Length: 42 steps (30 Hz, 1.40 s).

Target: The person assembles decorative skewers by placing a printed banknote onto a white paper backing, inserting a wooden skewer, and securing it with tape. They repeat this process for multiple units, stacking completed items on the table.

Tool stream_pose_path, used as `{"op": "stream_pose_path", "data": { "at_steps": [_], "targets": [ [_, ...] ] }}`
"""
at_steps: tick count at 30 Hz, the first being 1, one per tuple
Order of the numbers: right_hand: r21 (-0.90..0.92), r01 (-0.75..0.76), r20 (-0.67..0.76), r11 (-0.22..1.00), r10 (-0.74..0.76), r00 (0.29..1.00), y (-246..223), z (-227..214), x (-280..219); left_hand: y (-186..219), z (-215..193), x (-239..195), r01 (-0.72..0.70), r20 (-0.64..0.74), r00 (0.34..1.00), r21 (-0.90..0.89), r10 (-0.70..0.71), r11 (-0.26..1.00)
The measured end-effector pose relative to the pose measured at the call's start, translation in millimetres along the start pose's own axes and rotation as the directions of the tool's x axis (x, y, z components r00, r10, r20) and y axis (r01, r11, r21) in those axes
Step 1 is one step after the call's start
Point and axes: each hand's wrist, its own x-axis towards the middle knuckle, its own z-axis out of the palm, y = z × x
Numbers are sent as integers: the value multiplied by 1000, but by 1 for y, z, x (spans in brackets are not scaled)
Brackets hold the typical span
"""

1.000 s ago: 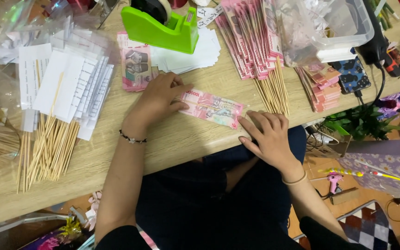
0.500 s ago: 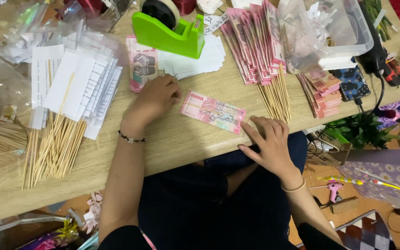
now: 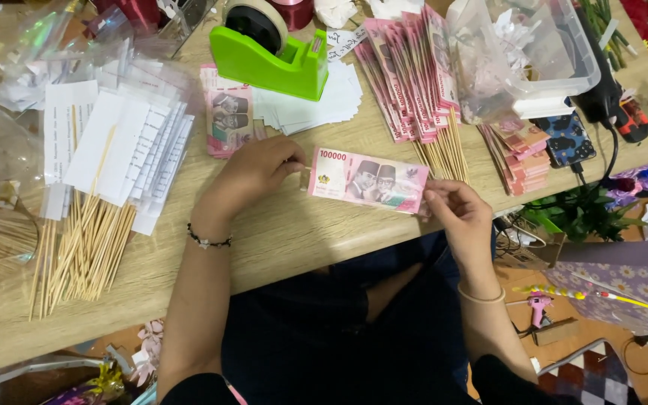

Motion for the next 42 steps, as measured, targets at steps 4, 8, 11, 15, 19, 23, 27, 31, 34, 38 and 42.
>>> {"op": "stream_pose_path", "data": {
  "at_steps": [4, 8, 11, 15, 19, 23, 27, 31, 34, 38, 42],
  "targets": [
    [118, -155, -6, 981, 157, 988, -3, 4, 0, 2, 0, -1, -32, 8, 999, 25, 32, 999],
    [153, -172, -19, 973, 176, 984, 0, 3, -1, 1, 0, -2, -56, -31, 998, 46, 57, 997],
    [192, -190, -18, 963, 197, 980, -7, 2, -2, 1, -1, -1, -60, -34, 998, 52, 62, 997],
    [217, -170, 74, 961, 158, 985, 5, -11, -3, 4, 0, -3, -110, -97, 989, 44, 114, 993],
    [208, -135, 77, 969, 122, 990, 4, -11, -4, 6, 3, -2, -165, -106, 981, 7, 165, 986],
    [186, -45, 45, 982, 38, 998, 9, -12, -2, 10, 0, -3, -182, -124, 975, 25, 184, 983],
    [163, 138, -138, 977, -116, 984, -2, -6, -5, -5, 11, 3, -296, -339, 862, 269, 377, 917],
    [-43, 391, -339, 919, -382, 860, -3, -43, -2, 7, 0, 0, -272, -469, 775, 359, 424, 893],
    [-305, 633, -279, 711, -702, 655, -25, -53, -3, 13, -9, -4, -293, -448, 762, 405, 467, 866],
    [-583, 789, 2, 197, -970, 244, -20, -46, -2, 14, -9, -2, -306, -461, 716, 467, 524, 829],
    [-558, 753, 164, 349, -843, 513, -17, 18, -18, 4, 6, 6, -276, -476, 699, 510, 534, 815]
  ]
}}
